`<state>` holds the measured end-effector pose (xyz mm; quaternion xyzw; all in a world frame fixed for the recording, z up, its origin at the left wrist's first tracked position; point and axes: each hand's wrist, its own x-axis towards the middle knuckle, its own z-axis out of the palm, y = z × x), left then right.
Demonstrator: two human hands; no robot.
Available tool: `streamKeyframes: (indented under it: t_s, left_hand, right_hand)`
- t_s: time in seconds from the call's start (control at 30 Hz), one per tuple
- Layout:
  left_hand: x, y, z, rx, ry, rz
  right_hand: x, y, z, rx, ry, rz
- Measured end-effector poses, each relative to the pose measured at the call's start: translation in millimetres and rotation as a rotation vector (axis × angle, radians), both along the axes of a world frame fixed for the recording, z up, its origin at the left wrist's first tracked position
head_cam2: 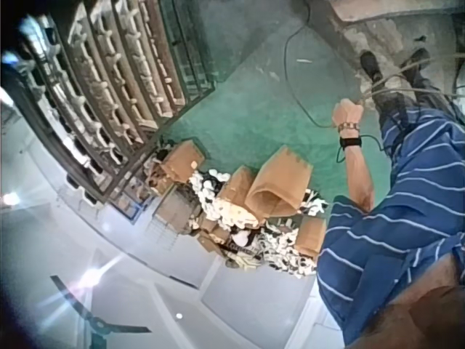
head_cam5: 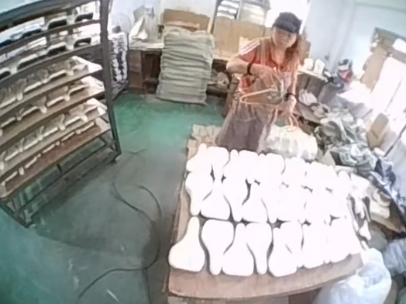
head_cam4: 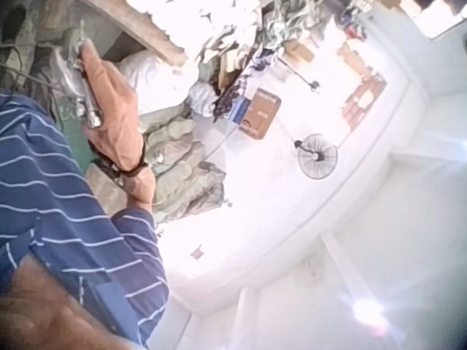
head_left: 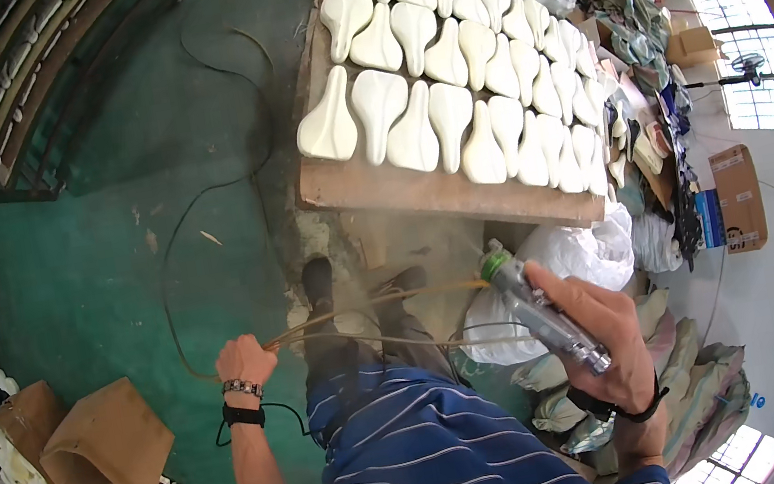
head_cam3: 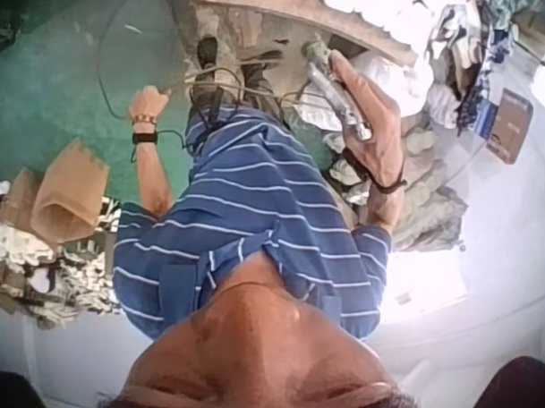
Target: The person uses a spray gun to apply white paint to rows of shoe lasts arranged on a wooden board. They repeatedly lift the board, spray the parts, and place the board onto a multi-tiered drying rack. The person also handles the spray gun and its hose during the process.
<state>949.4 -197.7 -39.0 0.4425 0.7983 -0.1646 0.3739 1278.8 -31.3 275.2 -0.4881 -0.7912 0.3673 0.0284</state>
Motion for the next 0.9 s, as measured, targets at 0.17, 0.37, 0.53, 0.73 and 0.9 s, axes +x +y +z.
streamKeyframes:
  t_s: [0.17, 0.37, 0.53, 0.73, 0.9]
  left_hand:
    - [6.0, 1.3, -4.6, -0.027, -0.010, -0.053]
    - [19.4, 6.2, 0.5, -0.005, -0.040, -0.064]
    - [26.4, 10.8, -4.9, 0.007, -0.055, -0.116]
    - [31.5, 13.4, -10.9, -0.006, -0.048, -0.164]
    - [36.8, 18.6, -8.5, -0.013, -0.055, -0.161]
  right_hand:
    - [11.3, -3.7, -2.2, 0.006, -0.006, 0.037]
    - [30.5, -1.5, -3.5, 0.170, -0.042, -0.088]
    - [40.9, -9.3, -1.0, 0.051, -0.111, -0.026]
    - [39.9, -3.7, 0.4, 0.214, -0.046, -0.128]
    - [54.2, -7.1, 1.2, 0.133, -0.065, -0.014]
